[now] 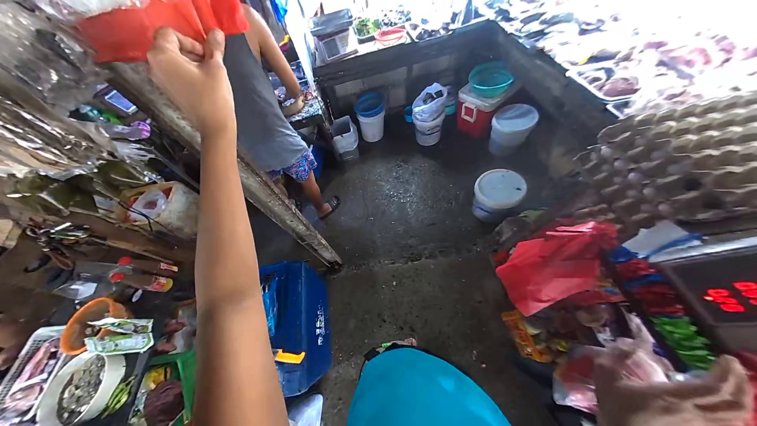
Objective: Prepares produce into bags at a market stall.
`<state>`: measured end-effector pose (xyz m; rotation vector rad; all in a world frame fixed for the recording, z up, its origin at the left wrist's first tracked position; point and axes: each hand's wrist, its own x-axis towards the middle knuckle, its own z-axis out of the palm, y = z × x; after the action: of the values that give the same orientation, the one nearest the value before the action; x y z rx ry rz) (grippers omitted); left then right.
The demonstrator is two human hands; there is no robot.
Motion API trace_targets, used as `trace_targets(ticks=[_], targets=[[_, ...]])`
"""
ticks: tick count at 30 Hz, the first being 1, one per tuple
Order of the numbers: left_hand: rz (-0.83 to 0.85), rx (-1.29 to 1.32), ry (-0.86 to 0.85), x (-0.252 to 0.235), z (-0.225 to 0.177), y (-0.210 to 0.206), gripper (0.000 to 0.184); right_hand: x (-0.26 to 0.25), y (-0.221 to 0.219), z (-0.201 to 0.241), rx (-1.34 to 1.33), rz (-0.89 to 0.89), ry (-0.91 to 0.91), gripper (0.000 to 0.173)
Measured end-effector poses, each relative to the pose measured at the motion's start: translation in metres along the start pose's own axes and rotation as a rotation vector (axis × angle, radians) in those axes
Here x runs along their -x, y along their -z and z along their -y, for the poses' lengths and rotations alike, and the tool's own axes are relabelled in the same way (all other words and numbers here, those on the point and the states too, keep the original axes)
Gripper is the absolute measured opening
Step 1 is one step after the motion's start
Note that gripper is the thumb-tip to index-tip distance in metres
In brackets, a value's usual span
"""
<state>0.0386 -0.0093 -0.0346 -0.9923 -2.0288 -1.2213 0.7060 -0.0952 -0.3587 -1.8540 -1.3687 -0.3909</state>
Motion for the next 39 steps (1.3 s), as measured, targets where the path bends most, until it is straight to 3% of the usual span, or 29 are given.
trace_targets(ticks=[3,5,7,8,11,13,16,19,21,23,24,27,29,31,33,35,36,37,38,39], targets=[[0.057,-0.051,0.086,0.008,-0.003,-0.007,0.041,-0.003,-0.007,0.035,-0.176,0.057,0.086,0.082],[-0.078,-0.101,0.082,0.006,0.002,-0.013,0.044,-0.001,-0.013,0.053,-0.304,0.120,0.135,0.078],[-0.140,-0.097,0.065,-0.012,0.013,-0.015,0.059,0.002,-0.016,0.065,-0.376,0.203,0.173,0.077],[-0.117,-0.123,0.084,-0.023,0.018,-0.014,0.063,0.004,-0.016,0.068,-0.404,0.237,0.188,0.077],[0.009,-0.255,0.131,-0.041,0.022,-0.009,0.040,0.009,-0.017,0.066,-0.467,0.309,0.184,0.077],[0.032,-0.214,0.133,-0.043,0.022,-0.006,0.036,0.013,-0.017,0.061,-0.477,0.334,0.164,0.077],[0.017,-0.131,0.125,-0.040,0.025,-0.003,0.038,0.019,-0.018,0.055,-0.484,0.384,0.124,0.076],[0.117,-0.104,0.136,-0.032,0.018,0.007,0.043,0.025,-0.018,0.056,-0.513,0.459,0.137,0.072],[0.306,0.019,0.092,0.001,0.003,0.014,0.045,0.030,-0.021,0.059,-0.555,0.547,0.196,0.064],[0.546,0.183,0.044,0.072,-0.040,0.011,0.035,0.033,-0.025,0.070,-0.623,0.672,0.221,0.054],[0.696,0.244,0.013,0.119,-0.062,0.005,0.030,0.034,-0.028,0.079,-0.679,0.744,0.230,0.059],[1.269,0.402,-0.131,0.274,-0.113,-0.017,0.019,0.032,-0.033,0.104,-0.873,0.886,0.250,0.104],[1.624,0.593,-0.173,0.347,-0.154,-0.015,0.022,0.028,-0.034,0.113,-1.019,0.887,0.266,0.115],[1.819,0.826,-0.100,0.388,-0.186,-0.006,0.020,0.022,-0.032,0.112,-1.194,0.811,0.257,0.091],[1.812,1.006,-0.013,0.403,-0.208,0.000,0.015,0.021,-0.023,0.101,-1.197,0.656,0.225,0.053],[1.574,1.123,-0.007,0.412,-0.222,0.006,0.016,0.021,-0.008,0.085,-1.076,0.535,0.170,0.030],[1.397,1.138,-0.088,0.420,-0.226,0.004,0.026,0.020,0.001,0.075,-1.038,0.523,0.138,0.026],[1.262,1.118,-0.220,0.429,-0.227,-0.002,0.051,0.018,0.011,0.066,-1.025,0.526,0.100,0.023],[1.228,1.097,-0.361,0.440,-0.227,-0.010,0.080,0.016,0.020,0.056,-1.028,0.519,0.066,0.023],[1.295,1.110,-0.450,0.454,-0.225,-0.018,0.091,0.014,0.030,0.045,-1.028,0.492,0.030,0.023]])
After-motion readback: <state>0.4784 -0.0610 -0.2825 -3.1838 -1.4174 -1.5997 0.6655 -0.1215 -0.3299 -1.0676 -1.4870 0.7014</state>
